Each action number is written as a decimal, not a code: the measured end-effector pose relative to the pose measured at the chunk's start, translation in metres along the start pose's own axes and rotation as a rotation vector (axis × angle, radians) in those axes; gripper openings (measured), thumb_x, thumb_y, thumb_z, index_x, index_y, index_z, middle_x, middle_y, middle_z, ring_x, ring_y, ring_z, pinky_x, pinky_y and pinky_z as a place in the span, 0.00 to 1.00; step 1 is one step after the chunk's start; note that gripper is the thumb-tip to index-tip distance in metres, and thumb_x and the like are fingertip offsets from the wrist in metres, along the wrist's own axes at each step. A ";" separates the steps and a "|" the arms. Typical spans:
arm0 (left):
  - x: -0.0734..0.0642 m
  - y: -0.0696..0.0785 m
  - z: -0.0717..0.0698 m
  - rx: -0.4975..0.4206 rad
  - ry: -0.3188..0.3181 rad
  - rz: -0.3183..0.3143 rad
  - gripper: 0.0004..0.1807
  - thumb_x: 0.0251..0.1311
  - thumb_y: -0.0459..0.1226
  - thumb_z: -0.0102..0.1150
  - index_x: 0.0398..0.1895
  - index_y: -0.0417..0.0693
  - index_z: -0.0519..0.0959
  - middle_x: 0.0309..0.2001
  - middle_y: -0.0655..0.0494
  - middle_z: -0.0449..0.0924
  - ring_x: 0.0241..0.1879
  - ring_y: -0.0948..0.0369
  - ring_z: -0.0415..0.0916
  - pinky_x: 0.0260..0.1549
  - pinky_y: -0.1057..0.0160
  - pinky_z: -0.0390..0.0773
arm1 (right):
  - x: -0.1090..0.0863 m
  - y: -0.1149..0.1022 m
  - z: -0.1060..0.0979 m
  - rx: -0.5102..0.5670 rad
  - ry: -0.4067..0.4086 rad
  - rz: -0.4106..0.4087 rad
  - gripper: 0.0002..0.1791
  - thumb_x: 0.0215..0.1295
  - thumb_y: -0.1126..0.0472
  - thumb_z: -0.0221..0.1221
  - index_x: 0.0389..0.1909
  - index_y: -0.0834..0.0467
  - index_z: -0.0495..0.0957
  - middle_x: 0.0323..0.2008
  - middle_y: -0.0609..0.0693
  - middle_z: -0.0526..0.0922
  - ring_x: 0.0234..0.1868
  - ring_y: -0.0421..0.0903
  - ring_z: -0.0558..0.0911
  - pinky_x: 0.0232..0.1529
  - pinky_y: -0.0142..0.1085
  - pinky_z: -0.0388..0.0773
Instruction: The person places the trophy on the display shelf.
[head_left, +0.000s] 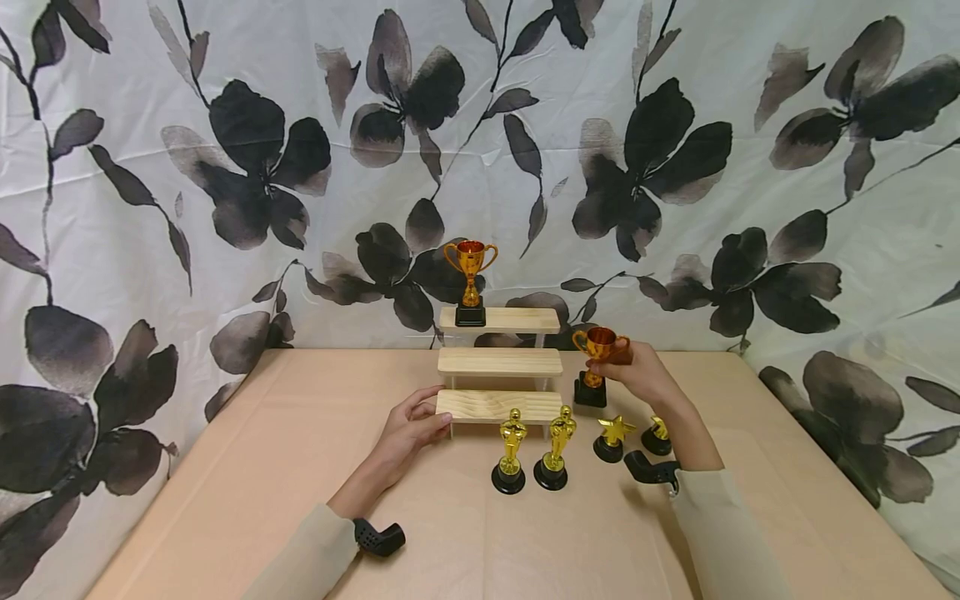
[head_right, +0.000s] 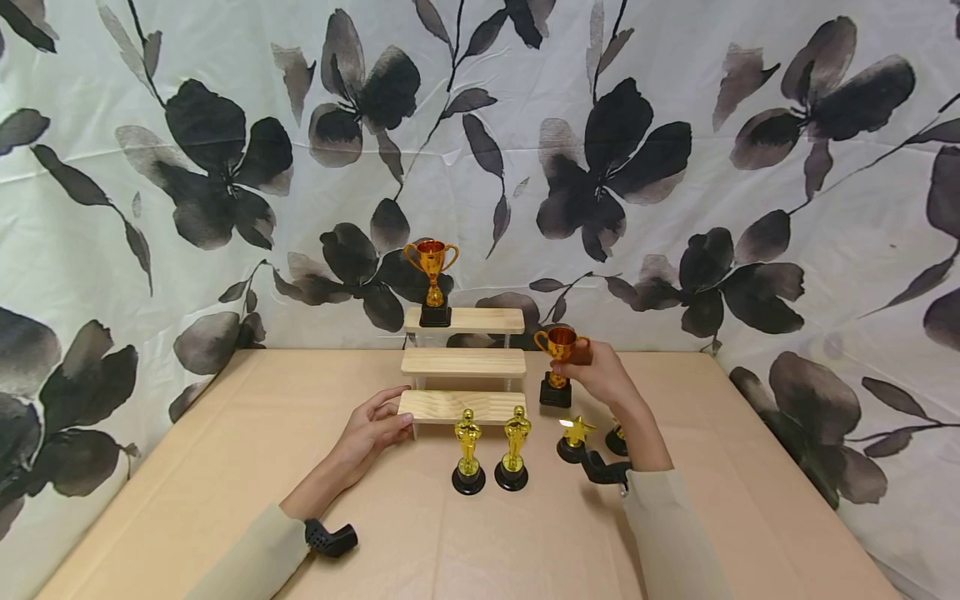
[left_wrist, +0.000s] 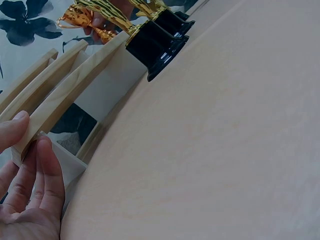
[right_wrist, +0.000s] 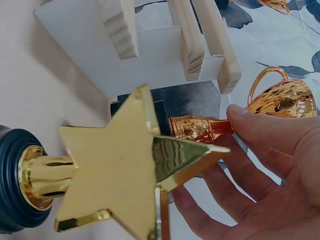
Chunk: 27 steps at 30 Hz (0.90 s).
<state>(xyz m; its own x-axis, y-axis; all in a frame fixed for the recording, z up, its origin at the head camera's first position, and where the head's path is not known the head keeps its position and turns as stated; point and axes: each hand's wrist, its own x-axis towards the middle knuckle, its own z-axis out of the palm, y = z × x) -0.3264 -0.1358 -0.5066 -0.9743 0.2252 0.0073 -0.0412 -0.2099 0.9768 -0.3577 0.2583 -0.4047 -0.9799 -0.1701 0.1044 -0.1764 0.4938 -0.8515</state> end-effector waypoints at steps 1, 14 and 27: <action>0.000 0.000 0.000 0.001 0.001 0.000 0.34 0.65 0.30 0.67 0.73 0.48 0.69 0.39 0.55 0.82 0.38 0.63 0.82 0.40 0.69 0.84 | 0.000 -0.001 0.000 -0.001 -0.002 0.000 0.16 0.73 0.64 0.62 0.55 0.70 0.75 0.56 0.68 0.85 0.59 0.61 0.85 0.66 0.56 0.77; -0.001 0.000 -0.002 -0.010 -0.028 0.018 0.39 0.62 0.34 0.72 0.76 0.45 0.66 0.39 0.57 0.81 0.38 0.63 0.82 0.39 0.68 0.83 | -0.004 -0.009 -0.004 0.040 -0.011 -0.017 0.16 0.72 0.62 0.64 0.53 0.69 0.77 0.55 0.67 0.85 0.53 0.48 0.87 0.49 0.25 0.80; -0.002 0.002 -0.001 -0.012 -0.032 0.018 0.37 0.64 0.32 0.69 0.75 0.45 0.66 0.37 0.59 0.81 0.37 0.64 0.82 0.38 0.69 0.83 | -0.006 -0.019 -0.007 0.011 -0.005 -0.049 0.17 0.72 0.62 0.63 0.55 0.68 0.76 0.55 0.67 0.86 0.51 0.42 0.87 0.59 0.38 0.80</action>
<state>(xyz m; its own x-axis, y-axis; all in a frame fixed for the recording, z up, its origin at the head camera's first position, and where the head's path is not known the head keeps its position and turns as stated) -0.3249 -0.1375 -0.5052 -0.9673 0.2516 0.0316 -0.0268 -0.2254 0.9739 -0.3490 0.2557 -0.3855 -0.9697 -0.1978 0.1435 -0.2230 0.4757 -0.8508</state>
